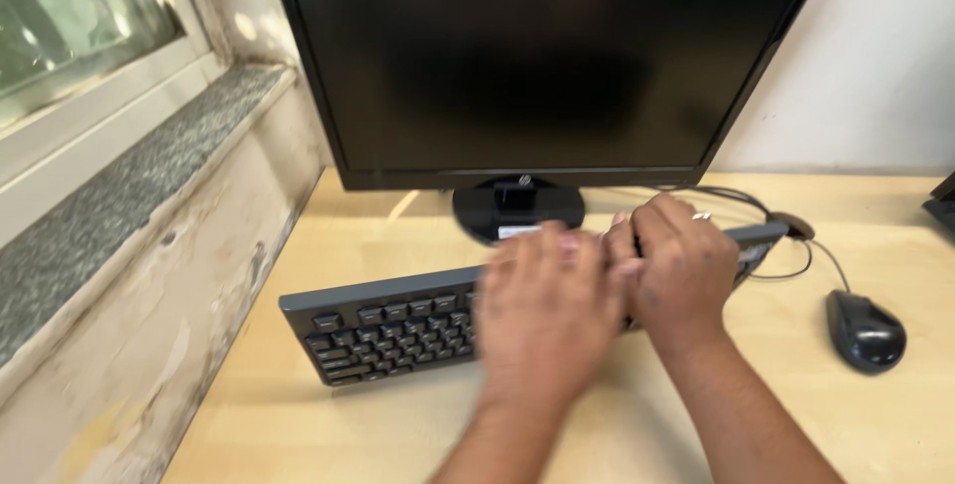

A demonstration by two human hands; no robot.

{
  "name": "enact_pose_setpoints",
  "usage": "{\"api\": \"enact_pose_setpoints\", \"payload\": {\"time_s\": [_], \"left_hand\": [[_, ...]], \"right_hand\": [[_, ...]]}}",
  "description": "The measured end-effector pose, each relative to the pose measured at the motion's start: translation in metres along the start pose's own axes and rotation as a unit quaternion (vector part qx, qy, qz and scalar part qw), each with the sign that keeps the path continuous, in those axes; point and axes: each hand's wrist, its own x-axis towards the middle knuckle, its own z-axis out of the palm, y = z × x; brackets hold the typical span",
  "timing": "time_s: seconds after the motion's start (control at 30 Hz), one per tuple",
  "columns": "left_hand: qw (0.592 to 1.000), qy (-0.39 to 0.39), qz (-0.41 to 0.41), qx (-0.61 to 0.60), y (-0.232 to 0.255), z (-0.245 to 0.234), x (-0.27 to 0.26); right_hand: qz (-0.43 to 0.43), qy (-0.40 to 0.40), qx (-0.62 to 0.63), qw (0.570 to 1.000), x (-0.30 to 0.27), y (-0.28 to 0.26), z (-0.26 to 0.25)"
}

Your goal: The person wipes a computer monitor, its stand, and a keyboard with a pink cloth, turning the keyboard over to clean the back.

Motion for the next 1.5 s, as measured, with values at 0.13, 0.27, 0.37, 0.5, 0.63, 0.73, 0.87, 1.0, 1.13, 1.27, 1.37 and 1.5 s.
{"api": "enact_pose_setpoints", "payload": {"time_s": [0.13,0.27,0.37,0.5,0.63,0.73,0.87,1.0,1.13,1.27,1.37,1.5], "left_hand": [[0.961,-0.128,-0.016,0.246,-0.085,-0.037,0.009],[0.985,-0.002,-0.150,0.087,-0.121,-0.090,-0.007],[0.982,0.061,-0.170,-0.062,-0.126,-0.099,-0.036],[0.959,0.131,-0.185,-0.167,-0.149,-0.081,-0.062],[0.802,0.154,-0.315,-0.483,-0.170,-0.035,-0.089],[0.668,0.129,-0.423,-0.599,-0.176,-0.010,-0.116],[0.628,0.128,-0.468,-0.609,-0.174,-0.009,-0.135],[0.773,0.208,-0.346,-0.490,-0.183,-0.054,-0.090],[0.971,0.152,-0.114,-0.148,-0.145,-0.092,-0.036],[0.998,-0.054,-0.033,0.017,-0.070,-0.070,0.016],[0.991,-0.111,0.006,-0.080,-0.006,-0.043,0.039],[0.908,-0.303,-0.174,-0.230,0.022,-0.039,0.057]], "right_hand": [[0.024,-0.018,-0.013,0.999,0.004,-0.005,0.001],[0.016,-0.007,-0.001,1.000,0.005,-0.008,-0.003],[-0.006,0.002,0.017,1.000,0.005,-0.009,-0.003],[0.008,-0.009,0.017,1.000,0.005,-0.009,-0.003],[0.020,-0.016,0.029,0.999,0.009,-0.014,-0.005],[0.028,-0.017,0.024,0.999,0.012,-0.017,-0.005],[0.031,-0.020,0.029,0.999,0.011,-0.015,-0.003],[0.029,-0.011,0.042,0.999,0.013,-0.016,-0.002],[0.041,-0.035,0.044,0.998,0.010,-0.018,-0.003],[0.057,-0.067,0.086,0.992,0.012,-0.019,-0.004],[-0.003,-0.029,0.143,0.989,0.009,-0.012,-0.006],[0.067,-0.042,0.249,0.965,0.005,-0.007,0.001]]}}
